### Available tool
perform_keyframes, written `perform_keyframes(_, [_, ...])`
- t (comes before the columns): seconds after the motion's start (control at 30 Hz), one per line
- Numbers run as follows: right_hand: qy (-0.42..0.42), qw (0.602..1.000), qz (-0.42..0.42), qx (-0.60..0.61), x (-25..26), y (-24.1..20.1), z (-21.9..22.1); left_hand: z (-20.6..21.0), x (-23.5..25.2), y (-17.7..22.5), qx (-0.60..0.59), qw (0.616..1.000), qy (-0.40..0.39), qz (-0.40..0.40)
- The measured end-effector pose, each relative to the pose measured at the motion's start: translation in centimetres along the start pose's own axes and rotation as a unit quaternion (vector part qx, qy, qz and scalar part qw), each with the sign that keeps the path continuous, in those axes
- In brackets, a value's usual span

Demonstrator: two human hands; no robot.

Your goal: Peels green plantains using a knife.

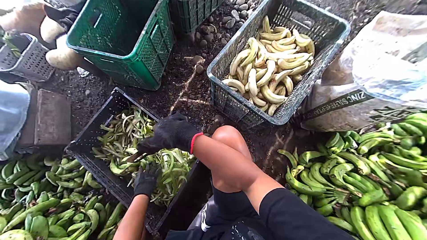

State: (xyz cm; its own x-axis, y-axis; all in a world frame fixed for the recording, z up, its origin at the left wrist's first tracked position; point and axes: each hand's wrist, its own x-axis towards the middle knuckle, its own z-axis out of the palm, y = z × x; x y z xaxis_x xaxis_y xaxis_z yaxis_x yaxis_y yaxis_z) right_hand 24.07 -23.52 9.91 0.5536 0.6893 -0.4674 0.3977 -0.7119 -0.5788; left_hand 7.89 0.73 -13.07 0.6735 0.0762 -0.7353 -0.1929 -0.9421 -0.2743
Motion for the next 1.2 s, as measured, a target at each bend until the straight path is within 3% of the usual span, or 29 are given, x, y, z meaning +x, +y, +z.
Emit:
perform_keyframes(0.33, [-0.023,0.999,-0.022,-0.023,1.5,-0.5,0.6,0.5,1.1,0.2,-0.036,0.997,-0.007,-0.072])
perform_keyframes(0.47, [-0.013,1.000,0.000,-0.026,0.9,-0.1,-0.2,-0.6,-1.9,-0.4,-0.076,0.994,-0.015,-0.081])
perform_keyframes(0.57, [0.003,0.999,0.035,0.011,1.2,0.4,-0.3,-2.3,-5.7,-1.8,-0.193,0.974,0.002,-0.120])
perform_keyframes(0.63, [-0.006,0.999,0.035,0.024,1.9,0.8,-0.3,-3.2,-7.7,-3.5,-0.299,0.940,0.033,-0.161])
perform_keyframes(0.7, [-0.013,1.000,-0.004,0.005,2.9,1.4,-0.1,-2.8,-9.6,-5.4,-0.421,0.879,0.133,-0.179])
perform_keyframes(0.77, [-0.003,0.998,-0.059,0.013,3.8,1.8,0.3,-3.0,-11.8,-6.3,-0.555,0.775,0.240,-0.185])
perform_keyframes(0.87, [-0.019,0.981,-0.113,0.158,5.6,1.4,3.0,-3.0,-14.5,-6.4,-0.723,0.583,0.328,-0.171])
perform_keyframes(0.93, [-0.099,0.940,-0.111,0.308,5.4,-0.1,6.3,-2.4,-15.4,-5.5,-0.755,0.514,0.363,-0.184])
perform_keyframes(1.03, [-0.127,0.914,-0.081,0.377,3.5,-3.0,12.6,-2.5,-14.8,-4.2,-0.726,0.486,0.422,-0.243])
perform_keyframes(1.2, [-0.097,0.916,-0.017,0.390,1.2,-5.8,17.8,-2.4,-13.8,-2.8,-0.689,0.517,0.417,-0.290])
